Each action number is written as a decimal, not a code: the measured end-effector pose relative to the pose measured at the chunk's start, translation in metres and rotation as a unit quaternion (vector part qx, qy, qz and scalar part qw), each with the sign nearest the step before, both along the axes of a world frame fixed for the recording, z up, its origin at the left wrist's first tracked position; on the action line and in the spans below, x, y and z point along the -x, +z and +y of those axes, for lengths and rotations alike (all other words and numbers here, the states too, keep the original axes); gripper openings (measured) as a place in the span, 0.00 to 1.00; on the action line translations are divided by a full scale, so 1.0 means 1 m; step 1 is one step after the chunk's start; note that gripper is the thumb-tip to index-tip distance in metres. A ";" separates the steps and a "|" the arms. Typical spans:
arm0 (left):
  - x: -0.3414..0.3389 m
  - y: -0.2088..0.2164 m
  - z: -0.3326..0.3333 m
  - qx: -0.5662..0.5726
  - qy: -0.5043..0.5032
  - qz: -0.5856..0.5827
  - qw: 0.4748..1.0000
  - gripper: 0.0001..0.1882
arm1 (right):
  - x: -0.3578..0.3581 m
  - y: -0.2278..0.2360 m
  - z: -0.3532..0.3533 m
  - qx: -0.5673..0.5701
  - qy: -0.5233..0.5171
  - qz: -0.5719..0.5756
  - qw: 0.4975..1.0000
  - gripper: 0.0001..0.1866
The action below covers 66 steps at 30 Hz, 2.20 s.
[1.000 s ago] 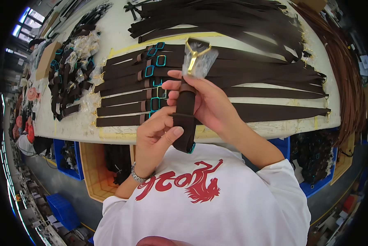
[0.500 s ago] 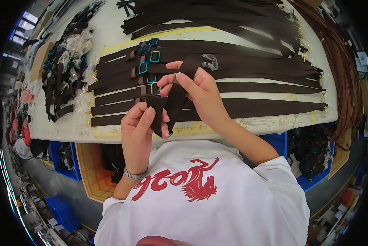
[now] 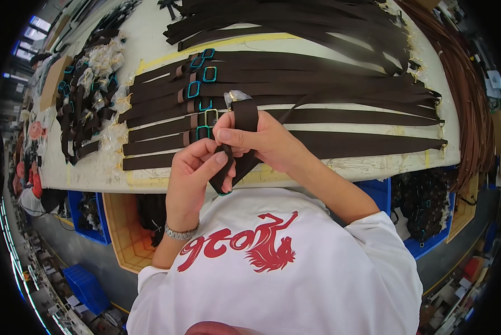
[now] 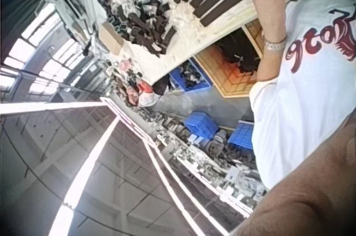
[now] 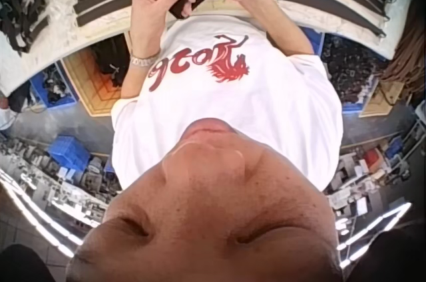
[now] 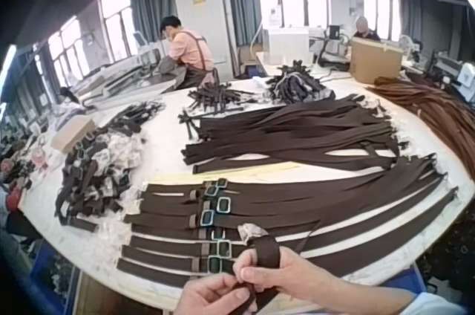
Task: The person assembles straps by threading the webbing through buckles and sliding loops onto them by hand, then lines the completed straps up on the table.
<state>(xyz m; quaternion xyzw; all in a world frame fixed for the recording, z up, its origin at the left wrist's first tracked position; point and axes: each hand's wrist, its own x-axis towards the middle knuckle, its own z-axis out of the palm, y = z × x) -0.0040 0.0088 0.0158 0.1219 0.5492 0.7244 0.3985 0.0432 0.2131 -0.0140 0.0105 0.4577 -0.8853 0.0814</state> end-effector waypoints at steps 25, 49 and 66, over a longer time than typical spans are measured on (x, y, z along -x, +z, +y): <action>-0.007 -0.014 0.005 0.121 -0.014 0.116 0.986 0.08 | -0.008 0.001 -0.017 0.101 -0.025 0.000 0.995 0.18; 0.001 -0.013 0.008 0.176 0.043 0.593 0.785 0.04 | -0.022 0.009 -0.027 0.061 -0.046 -0.064 0.995 0.20; 0.026 0.034 -0.024 0.230 0.011 0.665 0.711 0.13 | -0.023 0.001 -0.026 -0.020 -0.011 -0.012 1.000 0.25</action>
